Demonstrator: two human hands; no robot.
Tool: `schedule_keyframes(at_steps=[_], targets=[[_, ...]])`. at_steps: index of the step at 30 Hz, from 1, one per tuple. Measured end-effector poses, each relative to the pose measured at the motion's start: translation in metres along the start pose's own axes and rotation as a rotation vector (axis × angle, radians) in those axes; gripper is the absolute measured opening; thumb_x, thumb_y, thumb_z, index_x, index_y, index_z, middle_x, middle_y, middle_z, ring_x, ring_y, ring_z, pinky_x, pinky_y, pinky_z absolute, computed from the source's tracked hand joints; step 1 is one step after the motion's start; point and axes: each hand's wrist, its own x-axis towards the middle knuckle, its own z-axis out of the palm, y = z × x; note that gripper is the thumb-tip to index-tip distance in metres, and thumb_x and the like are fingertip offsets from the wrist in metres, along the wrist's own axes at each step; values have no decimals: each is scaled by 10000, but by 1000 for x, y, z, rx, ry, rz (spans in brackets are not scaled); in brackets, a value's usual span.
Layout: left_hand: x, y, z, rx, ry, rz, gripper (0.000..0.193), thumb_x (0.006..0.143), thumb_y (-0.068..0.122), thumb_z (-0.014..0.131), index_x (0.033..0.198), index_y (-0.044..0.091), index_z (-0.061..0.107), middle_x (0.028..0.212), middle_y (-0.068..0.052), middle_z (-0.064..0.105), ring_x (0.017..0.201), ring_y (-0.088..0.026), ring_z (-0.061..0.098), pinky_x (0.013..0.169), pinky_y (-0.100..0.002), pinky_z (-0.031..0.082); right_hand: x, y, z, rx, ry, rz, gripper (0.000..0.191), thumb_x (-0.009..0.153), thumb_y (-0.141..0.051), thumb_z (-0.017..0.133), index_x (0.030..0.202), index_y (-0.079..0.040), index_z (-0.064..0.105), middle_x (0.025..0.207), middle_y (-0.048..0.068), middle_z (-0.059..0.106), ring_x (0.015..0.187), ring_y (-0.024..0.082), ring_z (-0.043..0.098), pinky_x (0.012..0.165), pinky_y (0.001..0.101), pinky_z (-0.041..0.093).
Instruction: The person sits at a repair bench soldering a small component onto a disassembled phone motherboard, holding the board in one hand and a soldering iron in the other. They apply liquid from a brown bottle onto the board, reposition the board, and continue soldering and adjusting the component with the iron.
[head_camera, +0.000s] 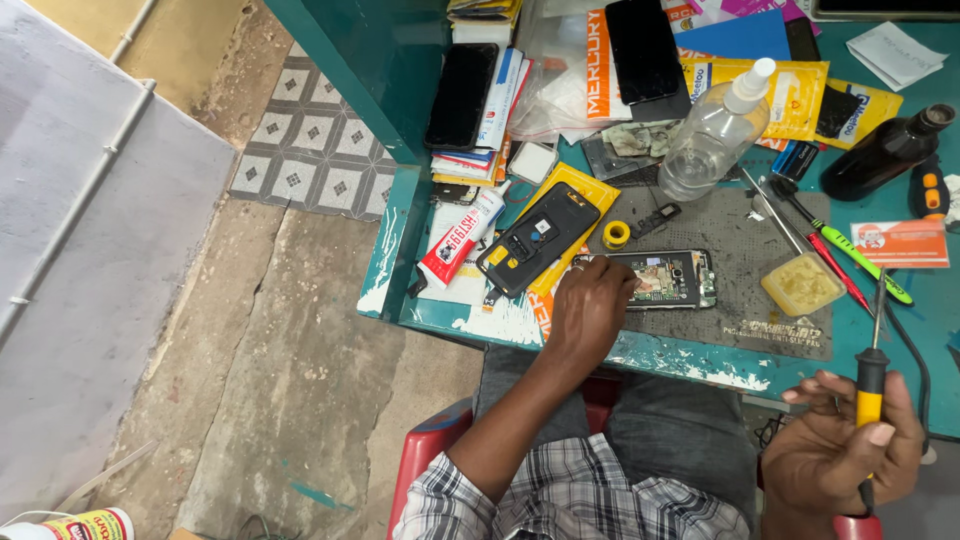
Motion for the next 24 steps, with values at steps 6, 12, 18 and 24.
schedule_keyframes(at_steps=[6, 12, 18, 24], targets=[[0, -1, -2, -206, -13, -54, 109, 959, 105, 711, 1023, 17, 708, 934, -122, 717, 838, -278, 703, 740, -406, 543, 2, -3, -1, -35, 47, 1, 534, 1196, -310, 546, 1527, 76, 384, 1062, 286, 594, 851, 294, 600, 748, 394, 549], [-14, 24, -4, -1064, -80, -451, 127, 924, 10, 775, 1019, -32, 703, 895, -101, 756, 794, -124, 712, 728, -265, 591, 32, -42, 3, 325, -1, 142, 270, 1211, -248, 559, 1295, -9, 464, 958, 250, 653, 823, 285, 654, 700, 377, 570], [-39, 78, -29, -1391, -246, -335, 214, 919, -87, 775, 1051, -28, 617, 967, -120, 745, 923, -170, 759, 854, -297, 632, 40, -81, 30, 253, -353, 111, 301, 1092, -253, 617, 1298, -62, 507, 1272, 267, 648, 1086, 324, 725, 874, 418, 654], [-67, 118, -44, -1331, -350, -248, 346, 929, -91, 788, 1144, -21, 526, 970, -130, 763, 967, -156, 756, 866, -246, 585, 13, -107, 20, 75, -504, 71, 385, 944, 63, 727, 1244, -66, 522, 1067, 186, 713, 1080, 231, 739, 912, 392, 660]])
